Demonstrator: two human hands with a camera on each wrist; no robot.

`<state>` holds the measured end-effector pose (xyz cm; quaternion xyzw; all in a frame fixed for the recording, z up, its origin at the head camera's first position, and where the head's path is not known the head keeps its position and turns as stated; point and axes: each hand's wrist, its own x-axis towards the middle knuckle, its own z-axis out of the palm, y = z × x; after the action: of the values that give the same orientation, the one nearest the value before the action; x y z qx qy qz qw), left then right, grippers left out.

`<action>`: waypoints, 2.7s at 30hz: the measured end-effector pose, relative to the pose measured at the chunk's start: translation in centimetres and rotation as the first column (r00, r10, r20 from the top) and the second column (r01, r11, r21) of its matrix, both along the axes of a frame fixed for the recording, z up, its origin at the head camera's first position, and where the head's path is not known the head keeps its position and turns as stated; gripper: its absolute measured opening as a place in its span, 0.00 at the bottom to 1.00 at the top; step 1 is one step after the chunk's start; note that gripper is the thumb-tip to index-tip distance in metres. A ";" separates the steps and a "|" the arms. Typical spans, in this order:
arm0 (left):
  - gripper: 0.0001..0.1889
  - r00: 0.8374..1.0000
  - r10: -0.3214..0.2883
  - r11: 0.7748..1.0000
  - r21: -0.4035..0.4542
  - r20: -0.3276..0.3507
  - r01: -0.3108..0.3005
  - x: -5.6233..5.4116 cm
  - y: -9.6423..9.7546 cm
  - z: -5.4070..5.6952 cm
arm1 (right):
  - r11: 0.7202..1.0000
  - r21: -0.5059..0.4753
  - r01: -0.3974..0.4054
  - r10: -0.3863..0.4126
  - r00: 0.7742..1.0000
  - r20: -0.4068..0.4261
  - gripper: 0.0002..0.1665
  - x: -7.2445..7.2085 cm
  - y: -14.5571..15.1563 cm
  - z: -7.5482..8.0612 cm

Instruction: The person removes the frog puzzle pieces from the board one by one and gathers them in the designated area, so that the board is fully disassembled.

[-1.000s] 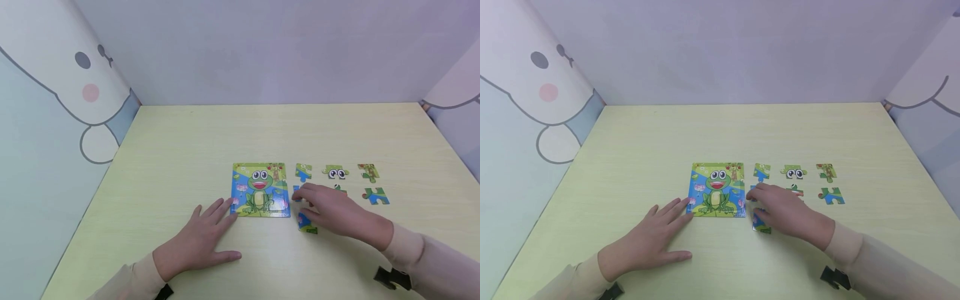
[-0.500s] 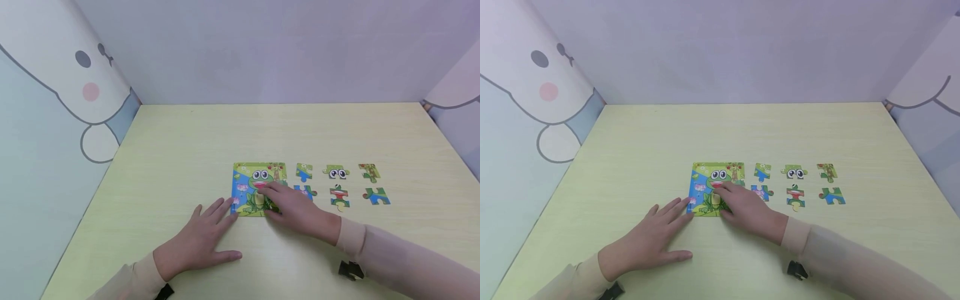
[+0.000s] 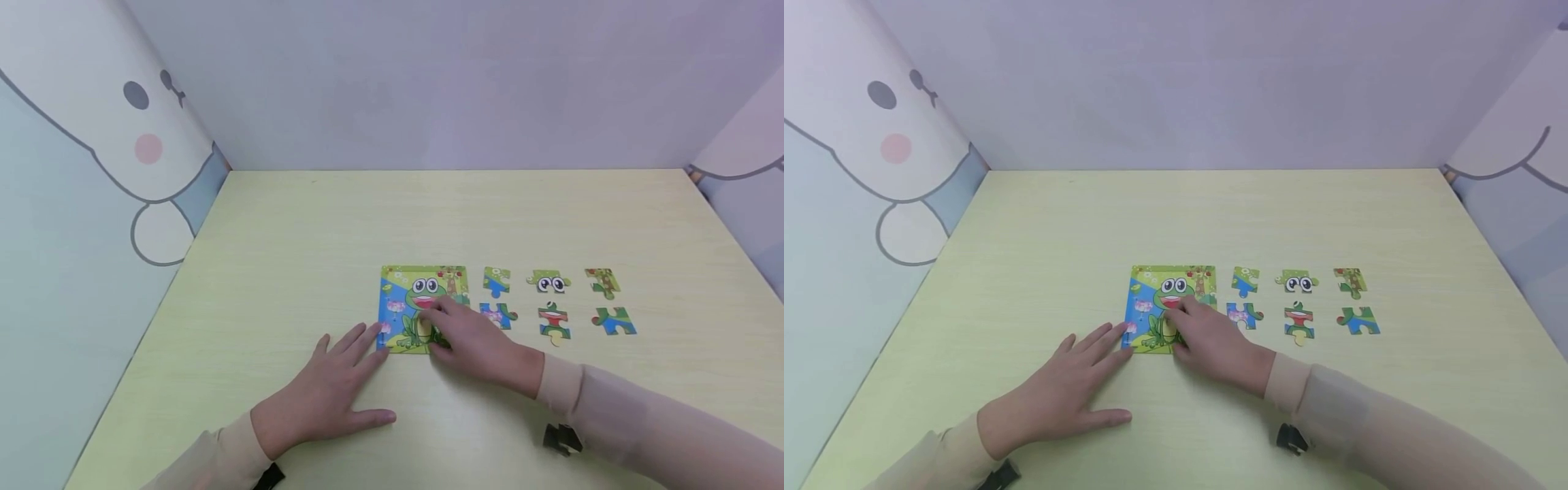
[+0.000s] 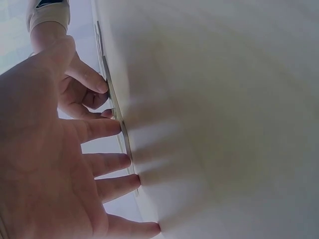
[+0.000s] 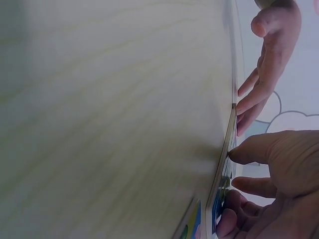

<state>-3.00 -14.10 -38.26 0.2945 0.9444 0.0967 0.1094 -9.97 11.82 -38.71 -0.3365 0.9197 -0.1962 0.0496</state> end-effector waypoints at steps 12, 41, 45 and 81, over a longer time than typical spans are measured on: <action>0.45 1.000 0.003 1.000 0.001 0.013 -0.003 0.0 0.1 0.2 | 0.999 -0.023 0.026 -0.026 1.000 0.009 0.25 -0.1 -0.2 -0.2; 0.45 1.000 0.005 1.000 0.017 0.022 -0.005 0.1 0.2 0.0 | 0.978 -0.199 0.055 -0.023 0.987 0.162 0.15 0.8 5.8 3.2; 0.45 1.000 0.003 1.000 0.011 0.029 -0.003 0.1 0.2 0.0 | 0.982 -0.142 0.125 -0.096 0.976 0.194 0.17 1.3 8.8 3.5; 0.45 1.000 0.006 1.000 -0.006 0.029 -0.006 0.0 0.3 0.0 | 0.976 0.072 0.203 -0.211 0.969 0.126 0.18 2.3 15.6 1.9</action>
<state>-2.98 -13.77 -38.25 0.2901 0.9438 0.0986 0.1236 -7.63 27.47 -36.81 -0.2233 0.9498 -0.1952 0.0997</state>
